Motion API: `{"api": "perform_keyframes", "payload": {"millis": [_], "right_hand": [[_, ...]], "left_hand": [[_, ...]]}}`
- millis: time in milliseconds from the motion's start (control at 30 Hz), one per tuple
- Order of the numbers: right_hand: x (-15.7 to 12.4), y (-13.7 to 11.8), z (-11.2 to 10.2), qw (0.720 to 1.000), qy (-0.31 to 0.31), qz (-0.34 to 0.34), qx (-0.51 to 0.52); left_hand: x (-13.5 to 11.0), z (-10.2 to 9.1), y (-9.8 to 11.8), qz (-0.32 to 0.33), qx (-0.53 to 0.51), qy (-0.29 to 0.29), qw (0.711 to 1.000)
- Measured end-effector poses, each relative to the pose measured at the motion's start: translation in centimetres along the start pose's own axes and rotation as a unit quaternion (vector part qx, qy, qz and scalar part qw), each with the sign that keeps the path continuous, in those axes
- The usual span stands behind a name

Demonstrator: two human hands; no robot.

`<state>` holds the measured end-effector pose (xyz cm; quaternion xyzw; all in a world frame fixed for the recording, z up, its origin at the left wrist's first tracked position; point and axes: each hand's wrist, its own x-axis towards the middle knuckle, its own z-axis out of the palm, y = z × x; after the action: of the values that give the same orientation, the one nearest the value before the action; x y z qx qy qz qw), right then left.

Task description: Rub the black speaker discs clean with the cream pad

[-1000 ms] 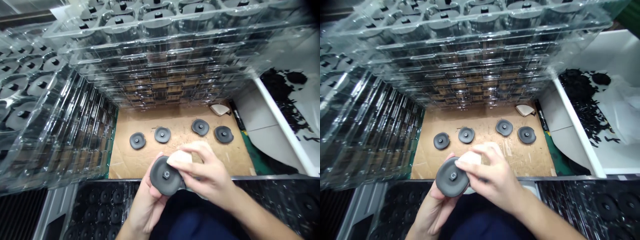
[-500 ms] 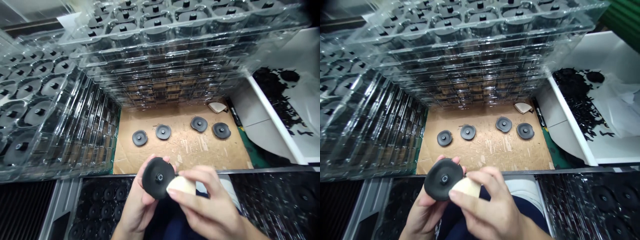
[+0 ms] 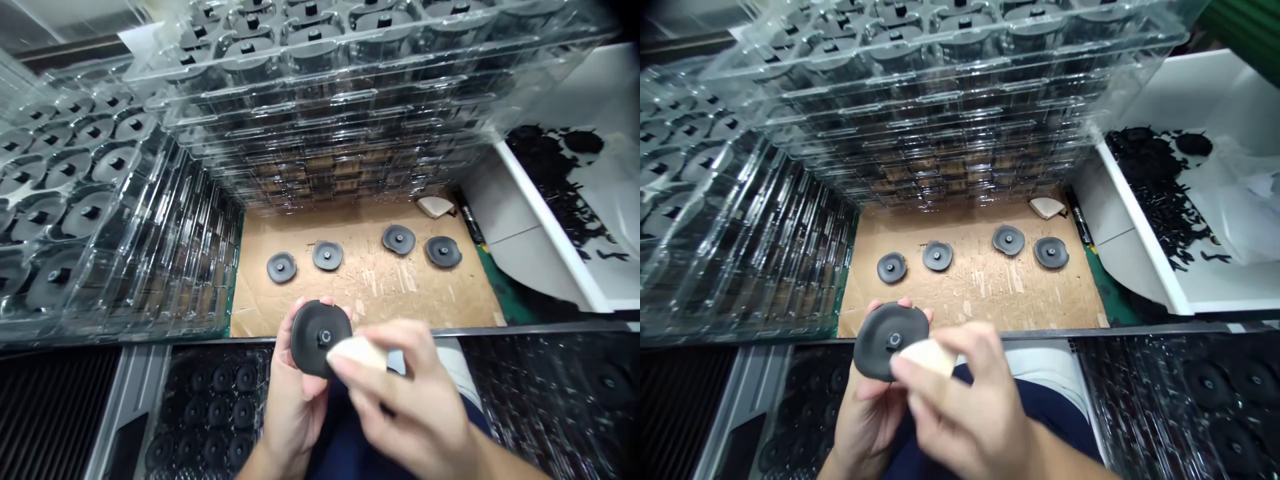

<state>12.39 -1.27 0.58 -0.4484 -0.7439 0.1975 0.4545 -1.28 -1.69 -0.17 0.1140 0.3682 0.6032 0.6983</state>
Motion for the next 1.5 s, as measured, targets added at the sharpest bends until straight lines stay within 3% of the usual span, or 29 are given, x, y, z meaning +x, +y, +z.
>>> {"api": "perform_keyframes", "payload": {"millis": [233, 333, 533, 600, 667, 733, 800, 867, 900, 1000, 1100, 1167, 1200, 1267, 1333, 1367, 1433, 1500], "right_hand": [[1.6, 0.3, -1.4, 0.999, -0.030, -0.009, -0.037], [1.8, -0.5, -1.1, 0.998, -0.049, -0.050, -0.002], [1.5, -0.7, -0.4, 0.997, -0.059, -0.044, 0.008], [0.8, -0.4, -0.8, 0.997, -0.070, -0.020, 0.041], [-0.5, 0.3, -1.2, 0.987, -0.082, 0.082, 0.109], [-2.3, 1.3, -1.2, 0.938, -0.036, 0.271, 0.213], [-4.1, 2.3, -0.9, 0.833, 0.048, 0.456, 0.309], [-5.7, 3.1, -0.3, 0.749, 0.099, 0.549, 0.357], [-6.3, 3.3, 0.0, 0.730, 0.101, 0.570, 0.363], [-6.9, 4.0, 0.3, 0.720, 0.066, 0.590, 0.359], [-5.3, 4.1, -0.4, 0.730, 0.045, 0.584, 0.353], [-3.2, 3.4, -0.9, 0.766, 0.039, 0.542, 0.344], [-2.0, 2.8, -1.0, 0.804, 0.034, 0.496, 0.328], [0.4, 1.2, -1.0, 0.903, 0.013, 0.340, 0.261], [2.3, -0.4, -0.8, 0.969, -0.051, 0.167, 0.177], [3.0, -1.0, -0.7, 0.976, -0.105, 0.114, 0.151], [3.8, -1.6, -0.5, 0.963, -0.223, 0.067, 0.136], [3.9, -1.6, -0.4, 0.954, -0.262, 0.069, 0.126]], "left_hand": [[-0.5, 0.3, 0.3, 0.002, 0.011, 0.009, 1.000], [-0.8, 0.3, 0.4, -0.014, 0.023, 0.029, 0.999], [-0.8, 0.1, 0.3, -0.042, 0.033, 0.057, 0.997], [-0.6, 0.1, 0.4, -0.045, 0.027, 0.050, 0.997], [-0.4, -0.1, 0.6, -0.054, 0.012, 0.037, 0.998], [-0.1, -0.4, 0.7, -0.065, -0.003, 0.029, 0.997], [0.2, -0.7, 0.5, -0.072, -0.014, 0.032, 0.997], [0.3, -0.9, 0.3, -0.075, -0.022, 0.043, 0.996], [0.4, -0.9, 0.1, -0.075, -0.026, 0.047, 0.996], [0.4, -0.9, -0.1, -0.077, -0.024, 0.046, 0.996], [0.3, -0.8, 0.0, -0.072, -0.012, 0.045, 0.996], [0.1, -0.6, 0.0, -0.067, -0.004, 0.046, 0.997], [0.0, -0.6, -0.1, -0.063, 0.000, 0.044, 0.997], [-0.3, -0.5, -0.4, -0.066, 0.009, 0.036, 0.997], [-0.6, -0.6, -0.6, -0.098, 0.022, 0.033, 0.994], [-0.7, -0.8, -0.7, -0.118, 0.031, 0.040, 0.992], [-0.8, -1.0, -0.8, -0.148, 0.044, 0.064, 0.986], [-0.8, -1.1, -0.7, -0.152, 0.044, 0.079, 0.984]]}}
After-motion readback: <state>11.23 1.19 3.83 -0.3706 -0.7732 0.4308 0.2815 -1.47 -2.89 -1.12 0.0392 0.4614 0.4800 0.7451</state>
